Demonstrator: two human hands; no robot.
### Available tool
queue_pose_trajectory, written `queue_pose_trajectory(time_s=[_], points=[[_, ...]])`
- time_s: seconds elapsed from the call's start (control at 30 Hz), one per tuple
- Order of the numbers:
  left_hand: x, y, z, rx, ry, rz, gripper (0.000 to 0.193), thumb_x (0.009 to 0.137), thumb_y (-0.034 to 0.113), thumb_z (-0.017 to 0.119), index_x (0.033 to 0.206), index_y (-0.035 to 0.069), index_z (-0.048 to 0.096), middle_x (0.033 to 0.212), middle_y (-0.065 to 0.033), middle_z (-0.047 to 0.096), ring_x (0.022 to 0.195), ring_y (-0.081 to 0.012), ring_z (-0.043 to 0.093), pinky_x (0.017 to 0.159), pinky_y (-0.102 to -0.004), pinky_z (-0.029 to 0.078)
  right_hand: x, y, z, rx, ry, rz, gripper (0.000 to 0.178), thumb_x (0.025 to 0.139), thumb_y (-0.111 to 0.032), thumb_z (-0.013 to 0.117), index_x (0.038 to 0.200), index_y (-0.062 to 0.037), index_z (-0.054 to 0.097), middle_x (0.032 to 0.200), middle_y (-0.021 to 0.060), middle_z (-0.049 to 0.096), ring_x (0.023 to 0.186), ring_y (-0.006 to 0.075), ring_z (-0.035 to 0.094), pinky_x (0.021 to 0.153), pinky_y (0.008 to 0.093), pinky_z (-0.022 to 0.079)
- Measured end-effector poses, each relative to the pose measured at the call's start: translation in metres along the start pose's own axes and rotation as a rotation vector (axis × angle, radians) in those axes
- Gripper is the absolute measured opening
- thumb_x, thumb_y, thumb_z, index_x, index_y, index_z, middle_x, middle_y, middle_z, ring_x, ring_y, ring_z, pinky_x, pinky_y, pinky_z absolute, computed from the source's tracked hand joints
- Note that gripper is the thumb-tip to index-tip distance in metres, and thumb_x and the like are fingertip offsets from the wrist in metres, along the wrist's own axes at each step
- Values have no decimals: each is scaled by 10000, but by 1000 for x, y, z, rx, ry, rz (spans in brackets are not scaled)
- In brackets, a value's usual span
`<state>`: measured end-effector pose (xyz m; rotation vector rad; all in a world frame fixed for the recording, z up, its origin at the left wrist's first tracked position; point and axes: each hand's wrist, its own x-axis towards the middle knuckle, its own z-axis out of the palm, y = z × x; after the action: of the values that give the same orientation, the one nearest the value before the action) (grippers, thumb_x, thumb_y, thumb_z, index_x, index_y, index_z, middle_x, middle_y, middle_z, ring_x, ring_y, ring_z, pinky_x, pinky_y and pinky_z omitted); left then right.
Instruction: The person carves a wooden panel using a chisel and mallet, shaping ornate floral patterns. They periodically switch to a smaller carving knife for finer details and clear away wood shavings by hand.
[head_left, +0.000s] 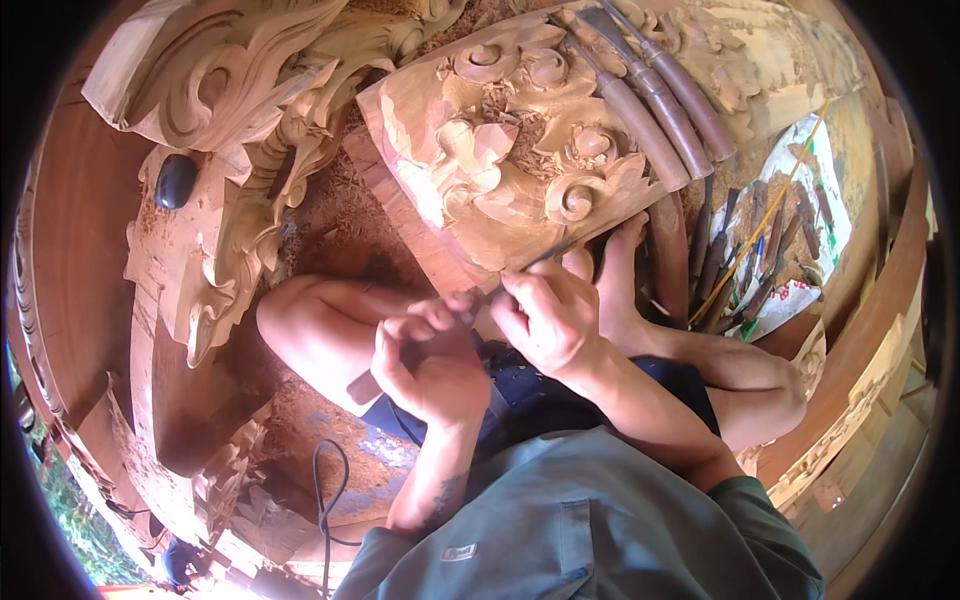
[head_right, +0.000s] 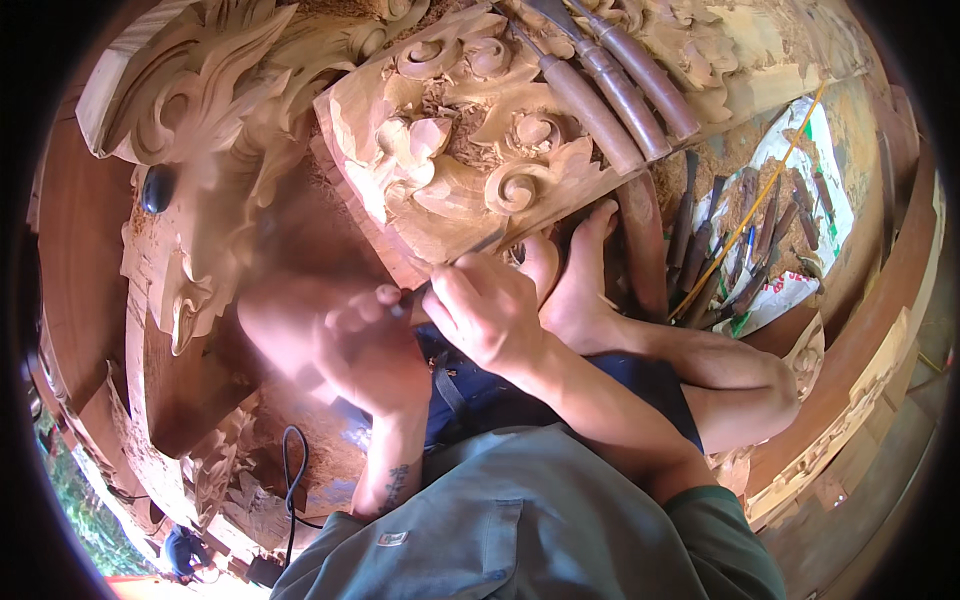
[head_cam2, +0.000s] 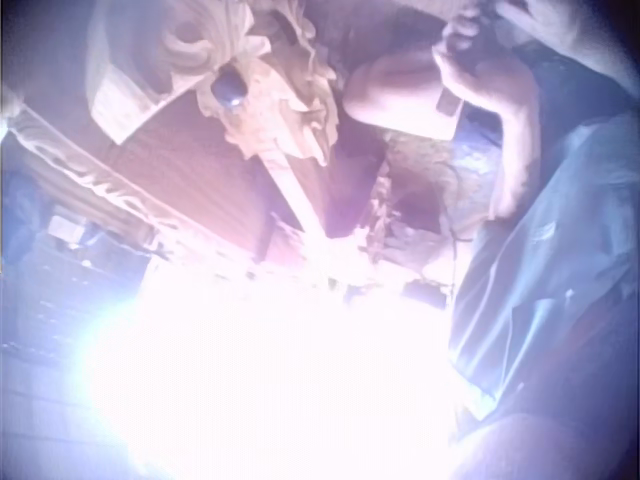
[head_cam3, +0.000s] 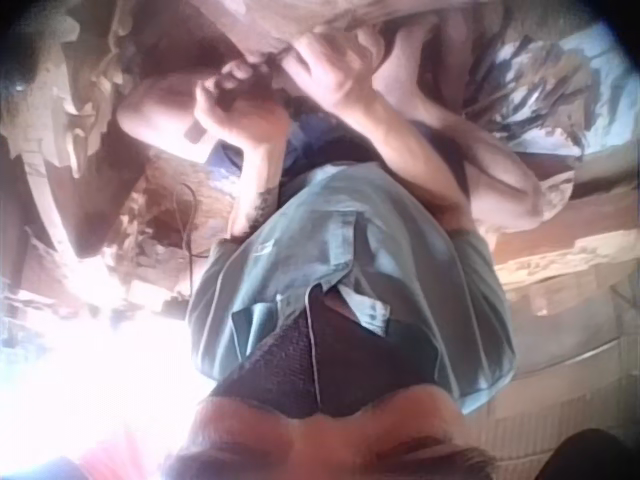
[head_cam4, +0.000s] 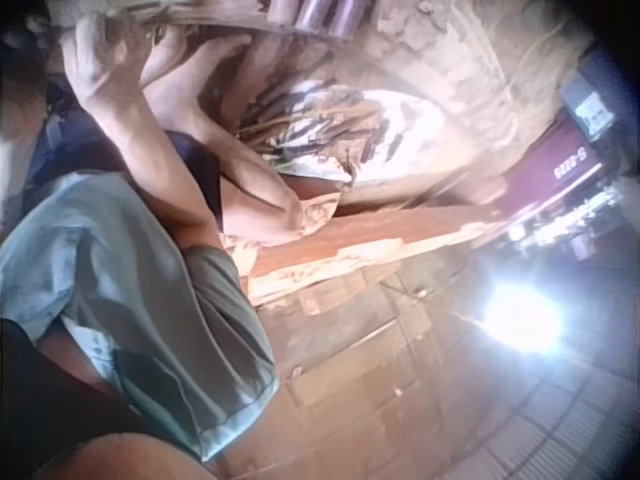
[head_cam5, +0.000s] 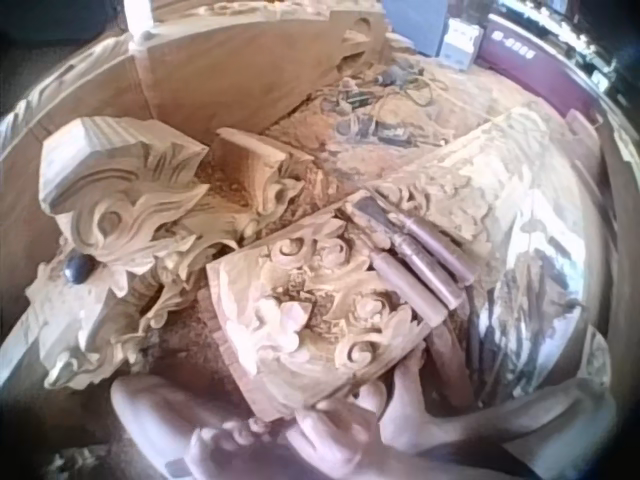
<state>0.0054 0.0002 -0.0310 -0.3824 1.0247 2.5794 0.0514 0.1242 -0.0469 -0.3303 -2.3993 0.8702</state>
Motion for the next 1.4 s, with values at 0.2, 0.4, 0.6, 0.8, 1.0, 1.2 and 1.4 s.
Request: queue_pose_trajectory(time_s=[0.2, 0.4, 0.6, 0.8, 1.0, 1.2, 1.4], points=[[-6, -17, -5, 115, 4, 151, 399, 1071, 406, 367, 985, 51, 527, 1004, -158, 637, 1113, -389, 618, 1014, -524, 471, 7, 5, 3, -34, -80, -31, 198, 777, -37, 743, 910, -61, 598, 774, 82, 594, 676, 272, 625, 587, 394, 511], [-9, -24, -8, 234, -51, 243, 376, 1065, 375, 369, 969, 38, 506, 1019, -178, 641, 1098, -398, 630, 1030, -554, 476, 9, 10, 3, 3, -100, -42, 193, 770, -44, 723, 896, -66, 578, 775, 83, 578, 695, 279, 621, 591, 393, 514], [-6, -35, -22, 239, -52, 297, 339, 1028, 347, 420, 946, 29, 504, 988, -182, 643, 1065, -407, 633, 1030, -581, 459, 6, 11, 4, 21, -155, -8, 199, 771, -54, 724, 905, -69, 577, 795, 84, 575, 703, 278, 623, 597, 391, 519], [7, -37, -26, 179, -48, 190, 379, 1000, 384, 439, 910, 53, 601, 990, -142, 665, 1095, -354, 641, 985, -464, 485, 16, 8, -2, -9, -265, 67, 186, 812, -57, 707, 919, -56, 555, 802, 116, 622, 697, 311, 666, 581, 424, 537], [11, -37, -28, 13, -12, 95, 256, 969, 286, 537, 908, 43, 590, 1020, -174, 671, 1131, -391, 632, 995, -519, 511, 19, 14, -3, -5, -355, 61, 130, 874, -64, 680, 935, -35, 568, 800, 144, 633, 717, 344, 678, 609, 448, 540], [4, -33, -25, -67, -2, -125, 388, 961, 459, 565, 917, 75, 606, 1056, -183, 688, 1170, -396, 613, 1051, -547, 454, 10, 0, -16, -89, -133, -100, 166, 842, 5, 724, 984, -5, 640, 819, 127, 652, 727, 297, 680, 635, 396, 559], [-33, -9, 33, -40, -252, 69, 490, 1069, 473, 461, 917, 25, 590, 927, -172, 684, 970, -381, 659, 899, -506, 544, 2, -27, -63, -57, 95, -123, 326, 759, 68, 725, 1079, 15, 695, 882, 164, 668, 868, 351, 721, 973, 518, 519]])
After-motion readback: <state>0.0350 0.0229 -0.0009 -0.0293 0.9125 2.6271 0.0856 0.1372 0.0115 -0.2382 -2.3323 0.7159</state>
